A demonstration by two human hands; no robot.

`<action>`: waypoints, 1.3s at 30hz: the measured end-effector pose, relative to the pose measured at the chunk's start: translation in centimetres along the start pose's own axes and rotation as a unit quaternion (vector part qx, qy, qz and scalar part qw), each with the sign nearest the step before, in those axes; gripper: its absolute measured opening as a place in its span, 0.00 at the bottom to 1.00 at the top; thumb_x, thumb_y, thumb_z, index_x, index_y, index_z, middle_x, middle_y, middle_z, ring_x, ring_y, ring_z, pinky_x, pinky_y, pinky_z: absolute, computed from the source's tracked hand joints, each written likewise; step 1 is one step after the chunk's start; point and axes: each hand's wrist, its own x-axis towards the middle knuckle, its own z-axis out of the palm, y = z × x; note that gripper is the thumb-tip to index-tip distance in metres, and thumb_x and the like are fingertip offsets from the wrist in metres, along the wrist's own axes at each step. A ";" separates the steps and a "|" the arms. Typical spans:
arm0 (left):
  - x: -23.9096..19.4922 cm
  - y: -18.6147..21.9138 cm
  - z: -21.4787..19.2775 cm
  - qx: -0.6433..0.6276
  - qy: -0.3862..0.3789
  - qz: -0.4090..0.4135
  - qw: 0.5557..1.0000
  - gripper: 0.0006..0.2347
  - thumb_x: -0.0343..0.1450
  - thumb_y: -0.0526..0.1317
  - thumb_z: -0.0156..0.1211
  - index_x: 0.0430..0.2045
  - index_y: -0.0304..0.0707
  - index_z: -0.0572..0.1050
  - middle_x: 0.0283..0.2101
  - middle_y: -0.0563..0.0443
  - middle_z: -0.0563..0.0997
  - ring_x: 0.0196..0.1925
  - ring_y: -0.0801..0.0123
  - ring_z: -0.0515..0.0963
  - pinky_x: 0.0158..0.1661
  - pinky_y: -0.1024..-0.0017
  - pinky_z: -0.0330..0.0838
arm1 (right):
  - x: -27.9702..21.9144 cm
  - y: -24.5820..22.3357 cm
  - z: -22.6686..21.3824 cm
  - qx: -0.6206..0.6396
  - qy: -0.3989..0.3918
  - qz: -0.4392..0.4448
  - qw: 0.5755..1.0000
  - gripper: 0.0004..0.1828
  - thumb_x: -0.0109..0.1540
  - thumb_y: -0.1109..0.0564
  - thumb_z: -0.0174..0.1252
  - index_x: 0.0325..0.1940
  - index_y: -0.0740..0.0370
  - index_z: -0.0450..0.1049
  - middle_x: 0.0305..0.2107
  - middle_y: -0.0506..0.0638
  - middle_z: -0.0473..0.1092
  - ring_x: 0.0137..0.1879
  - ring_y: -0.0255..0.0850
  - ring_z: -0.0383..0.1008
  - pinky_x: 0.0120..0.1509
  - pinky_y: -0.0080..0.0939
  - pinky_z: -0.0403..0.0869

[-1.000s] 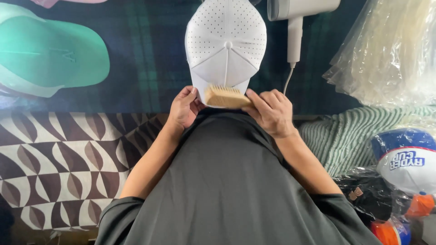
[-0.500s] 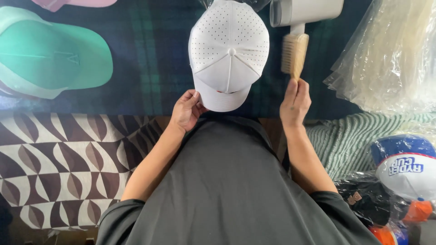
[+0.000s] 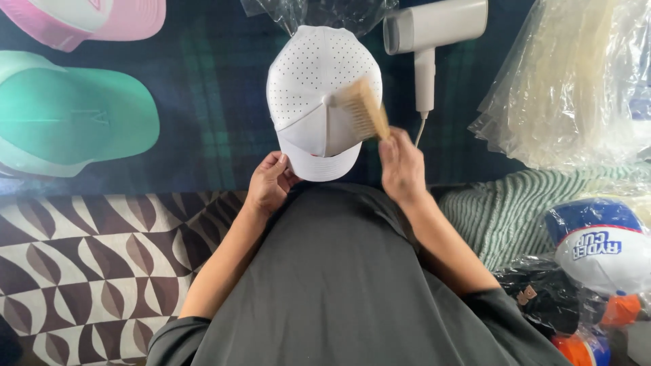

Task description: The person brushes a white baseball cap with a wooden brush, focusing on the crown and brim. They then use a hairdryer to blow air onto the cap's surface.

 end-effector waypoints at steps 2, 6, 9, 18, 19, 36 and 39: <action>-0.6 0.0 0.9 -0.004 0.011 0.002 1.000 0.04 0.75 0.38 0.59 0.36 0.39 0.76 0.30 0.47 0.82 0.31 0.59 0.85 0.36 0.60 0.85 | 1.0 3.3 -0.5 0.012 -0.033 0.158 0.987 0.17 0.73 0.46 0.44 0.48 0.56 0.75 0.22 0.53 0.69 0.29 0.53 0.73 0.33 0.49 0.72; 0.5 1.4 0.8 0.013 0.000 -0.002 1.000 0.03 0.76 0.36 0.58 0.36 0.37 0.76 0.29 0.46 0.79 0.30 0.57 0.83 0.35 0.58 0.84 | 2.2 6.7 0.2 0.033 -0.100 0.397 0.912 0.23 0.72 0.35 0.47 0.43 0.52 0.78 0.15 0.46 0.67 0.18 0.38 0.68 0.22 0.41 0.68; -2.3 2.1 3.2 -0.002 0.031 -0.002 1.000 0.03 0.74 0.38 0.61 0.34 0.40 0.76 0.27 0.50 0.79 0.27 0.64 0.81 0.35 0.62 0.85 | 3.3 -1.2 -3.0 0.063 0.008 0.386 0.920 0.22 0.73 0.37 0.43 0.48 0.50 0.77 0.17 0.44 0.65 0.19 0.35 0.69 0.24 0.37 0.69; -1.1 0.8 1.3 -0.005 -0.003 -0.010 1.000 0.04 0.76 0.37 0.58 0.37 0.38 0.76 0.30 0.45 0.81 0.31 0.56 0.85 0.36 0.59 0.85 | 9.9 7.0 -4.9 -0.253 -0.182 0.130 0.941 0.25 0.74 0.42 0.49 0.39 0.66 0.75 0.26 0.66 0.75 0.39 0.69 0.76 0.45 0.69 0.73; -1.7 0.8 0.9 -0.007 0.002 -0.009 1.000 0.04 0.76 0.37 0.58 0.37 0.38 0.76 0.30 0.45 0.81 0.31 0.56 0.85 0.36 0.59 0.85 | 10.3 4.3 -4.8 -0.252 -0.187 0.128 0.941 0.25 0.74 0.42 0.49 0.39 0.66 0.75 0.26 0.66 0.75 0.39 0.69 0.76 0.45 0.69 0.73; 0.2 -0.4 0.6 0.011 0.032 0.034 0.999 0.04 0.77 0.36 0.56 0.40 0.34 0.75 0.29 0.43 0.80 0.29 0.58 0.85 0.35 0.61 0.85 | 10.2 1.5 -3.3 0.020 -0.144 0.175 0.974 0.24 0.75 0.37 0.42 0.50 0.53 0.78 0.20 0.49 0.72 0.31 0.43 0.76 0.41 0.49 0.74; -0.6 0.0 1.2 0.029 0.049 0.030 0.998 0.04 0.77 0.37 0.56 0.38 0.36 0.76 0.30 0.46 0.81 0.31 0.60 0.84 0.36 0.63 0.84 | 8.4 9.1 -1.8 -0.166 -0.167 0.167 0.957 0.24 0.76 0.39 0.49 0.44 0.57 0.80 0.19 0.63 0.72 0.30 0.63 0.76 0.37 0.59 0.74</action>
